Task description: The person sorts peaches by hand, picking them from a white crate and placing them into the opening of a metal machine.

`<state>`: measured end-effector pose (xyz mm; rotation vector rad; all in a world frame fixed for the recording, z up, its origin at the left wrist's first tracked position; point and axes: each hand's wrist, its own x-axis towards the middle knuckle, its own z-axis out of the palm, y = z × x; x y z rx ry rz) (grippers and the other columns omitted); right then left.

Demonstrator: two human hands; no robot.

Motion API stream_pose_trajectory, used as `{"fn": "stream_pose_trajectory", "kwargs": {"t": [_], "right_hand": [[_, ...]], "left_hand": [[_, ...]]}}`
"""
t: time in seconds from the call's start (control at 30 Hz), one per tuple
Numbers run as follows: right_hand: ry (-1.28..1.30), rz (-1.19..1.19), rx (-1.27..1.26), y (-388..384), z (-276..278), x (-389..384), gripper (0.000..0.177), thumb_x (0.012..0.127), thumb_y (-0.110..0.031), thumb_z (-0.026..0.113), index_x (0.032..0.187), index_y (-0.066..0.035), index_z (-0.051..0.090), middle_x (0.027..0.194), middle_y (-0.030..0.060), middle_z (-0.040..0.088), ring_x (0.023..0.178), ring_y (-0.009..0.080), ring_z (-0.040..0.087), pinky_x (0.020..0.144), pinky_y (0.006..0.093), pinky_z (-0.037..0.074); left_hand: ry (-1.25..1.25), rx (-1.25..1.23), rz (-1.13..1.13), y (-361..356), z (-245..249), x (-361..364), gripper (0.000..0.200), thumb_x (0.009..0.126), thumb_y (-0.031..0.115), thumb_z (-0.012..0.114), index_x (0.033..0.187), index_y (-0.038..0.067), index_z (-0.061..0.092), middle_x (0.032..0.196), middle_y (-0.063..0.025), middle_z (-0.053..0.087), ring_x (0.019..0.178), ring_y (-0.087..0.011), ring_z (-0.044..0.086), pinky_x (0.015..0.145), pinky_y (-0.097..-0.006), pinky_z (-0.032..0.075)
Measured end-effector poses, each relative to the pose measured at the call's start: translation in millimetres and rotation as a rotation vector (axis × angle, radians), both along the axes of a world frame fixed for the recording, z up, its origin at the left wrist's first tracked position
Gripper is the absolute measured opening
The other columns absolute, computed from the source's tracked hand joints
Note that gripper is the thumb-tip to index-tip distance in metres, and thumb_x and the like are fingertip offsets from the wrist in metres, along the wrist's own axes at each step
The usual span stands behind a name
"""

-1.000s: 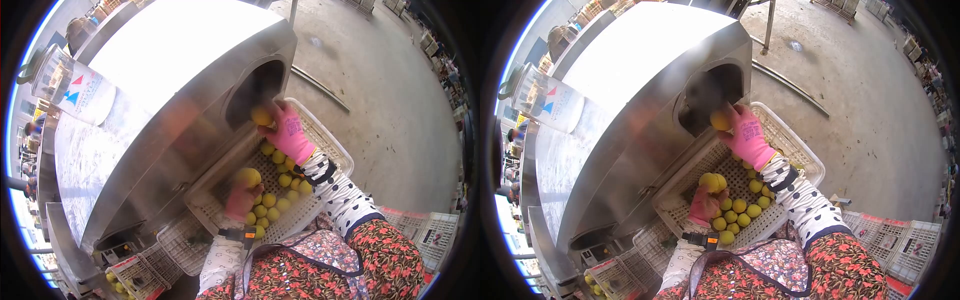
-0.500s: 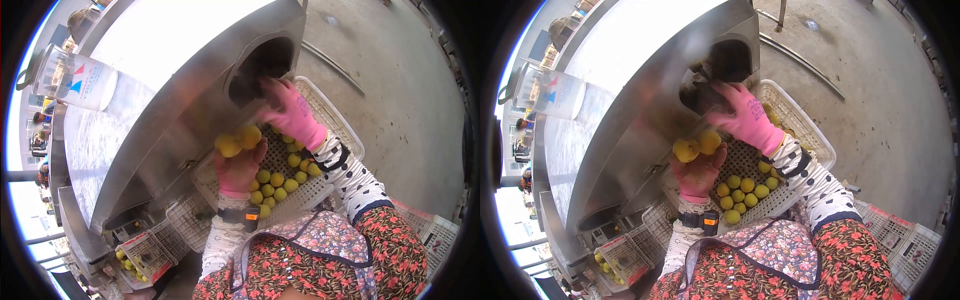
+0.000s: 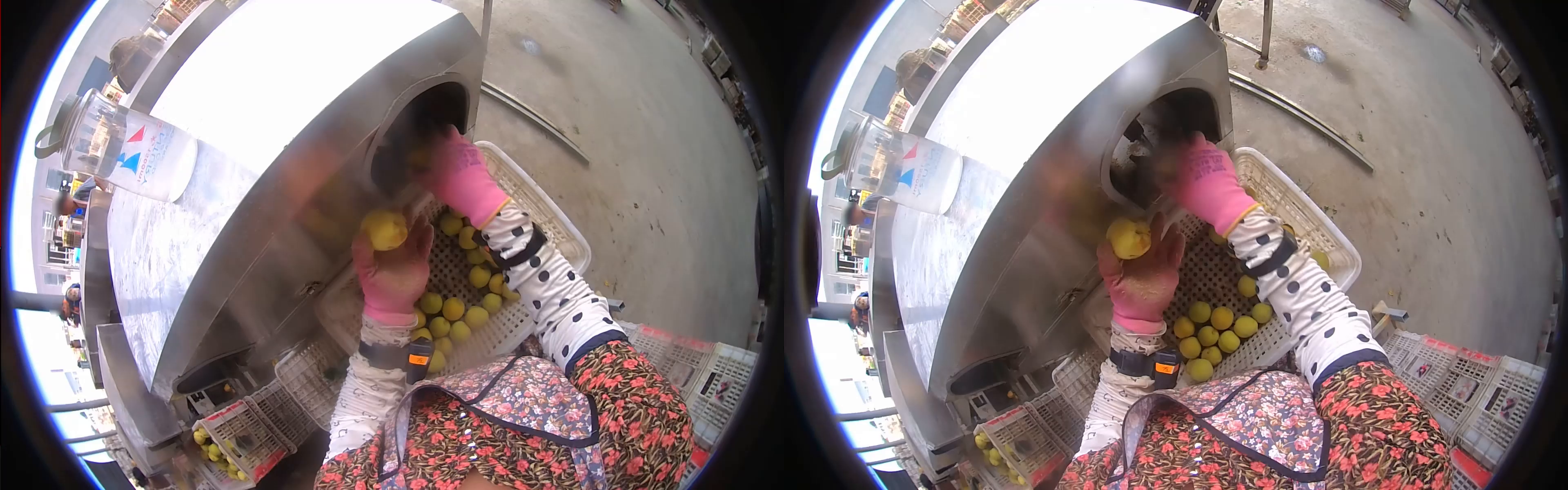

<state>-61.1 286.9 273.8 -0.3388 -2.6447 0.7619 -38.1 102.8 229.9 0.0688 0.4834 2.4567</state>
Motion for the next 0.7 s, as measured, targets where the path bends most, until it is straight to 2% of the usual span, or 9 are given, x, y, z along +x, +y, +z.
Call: {"fn": "stream_pose_trajectory", "kwargs": {"t": [0.1,0.17,0.23,0.3,0.37,0.43,0.53,0.63,0.7], "right_hand": [[0.089,0.073,0.050,1.0,6.4,-40.5,0.077,0.076,-0.034,0.078,0.141,-0.005,0.049,0.125,0.0243,0.058,0.109,0.0407,0.062,0.092,0.0467,0.053],[0.426,0.100,-0.073,2.0,-1.1,-18.7,0.079,0.075,-0.032,0.079,0.142,-0.005,0.049,0.128,0.0239,0.058,0.109,0.0406,0.062,0.093,0.0459,0.053],[0.357,0.281,-0.165,-9.4,11.3,27.6,0.079,0.072,-0.031,0.081,0.140,-0.004,0.051,0.127,0.0235,0.059,0.108,0.0405,0.063,0.093,0.0446,0.053],[0.268,0.357,-0.268,-26.1,10.2,56.6,0.080,0.071,-0.031,0.083,0.139,-0.004,0.052,0.125,0.0228,0.060,0.108,0.0403,0.063,0.093,0.0434,0.053],[0.177,0.329,-0.370,-31.6,0.5,65.6,0.081,0.069,-0.030,0.084,0.139,-0.005,0.053,0.123,0.0219,0.061,0.108,0.0399,0.063,0.093,0.0423,0.052],[0.161,0.188,-0.325,-23.7,8.3,58.5,0.070,0.071,-0.031,0.084,0.132,-0.007,0.058,0.118,0.0204,0.062,0.106,0.0385,0.064,0.091,0.0439,0.052],[0.011,-0.075,-0.006,-8.6,0.8,13.9,0.058,0.075,-0.036,0.081,0.123,-0.009,0.063,0.114,0.0219,0.061,0.105,0.0394,0.064,0.089,0.0467,0.053],[-0.077,-0.026,0.280,1.8,-21.6,-42.8,0.056,0.079,-0.031,0.078,0.127,-0.007,0.061,0.116,0.0206,0.063,0.108,0.0364,0.064,0.089,0.0445,0.054],[0.202,-0.023,0.035,-5.9,-5.8,-27.7,0.051,0.082,-0.025,0.076,0.126,-0.005,0.061,0.116,0.0193,0.064,0.109,0.0346,0.064,0.089,0.0429,0.054]], "left_hand": [[-0.164,-0.091,-0.013,-5.2,-4.0,3.6,0.068,0.089,0.065,0.061,0.134,0.014,0.055,0.137,-0.0101,0.054,0.133,-0.0272,0.046,0.114,-0.0483,0.032],[-0.235,-0.110,-0.049,-6.5,-2.2,7.0,0.073,0.087,0.067,0.062,0.134,0.012,0.053,0.137,-0.0111,0.054,0.132,-0.0262,0.046,0.114,-0.0480,0.032],[-0.284,-0.074,-0.075,-2.4,2.7,3.5,0.078,0.085,0.068,0.062,0.135,0.009,0.051,0.136,-0.0121,0.055,0.132,-0.0258,0.046,0.114,-0.0479,0.032],[0.474,-0.642,0.049,4.6,10.7,6.1,0.080,0.086,0.069,0.061,0.137,0.007,0.049,0.138,-0.0130,0.053,0.134,-0.0279,0.044,0.115,-0.0484,0.032],[0.535,-0.632,-0.047,13.4,11.2,4.6,0.082,0.088,0.067,0.061,0.140,0.005,0.047,0.140,-0.0144,0.051,0.137,-0.0295,0.042,0.115,-0.0483,0.032],[-0.115,-0.068,-0.337,17.7,2.4,0.2,0.082,0.091,0.064,0.060,0.142,0.003,0.044,0.143,-0.0163,0.049,0.140,-0.0305,0.039,0.115,-0.0477,0.031],[-0.092,-0.553,-0.293,1.1,-49.4,-4.3,0.081,0.094,0.059,0.059,0.147,0.001,0.040,0.146,-0.0174,0.046,0.139,-0.0268,0.040,0.115,-0.0446,0.031],[-0.116,-1.002,-0.165,-28.9,-126.4,12.5,0.074,0.096,0.054,0.058,0.148,0.004,0.042,0.149,-0.0159,0.046,0.135,-0.0266,0.044,0.115,-0.0423,0.032],[-0.033,-1.355,-0.357,-57.3,-164.6,23.0,0.071,0.095,0.052,0.059,0.149,0.008,0.044,0.152,-0.0170,0.044,0.137,-0.0311,0.043,0.115,-0.0439,0.034]]}}
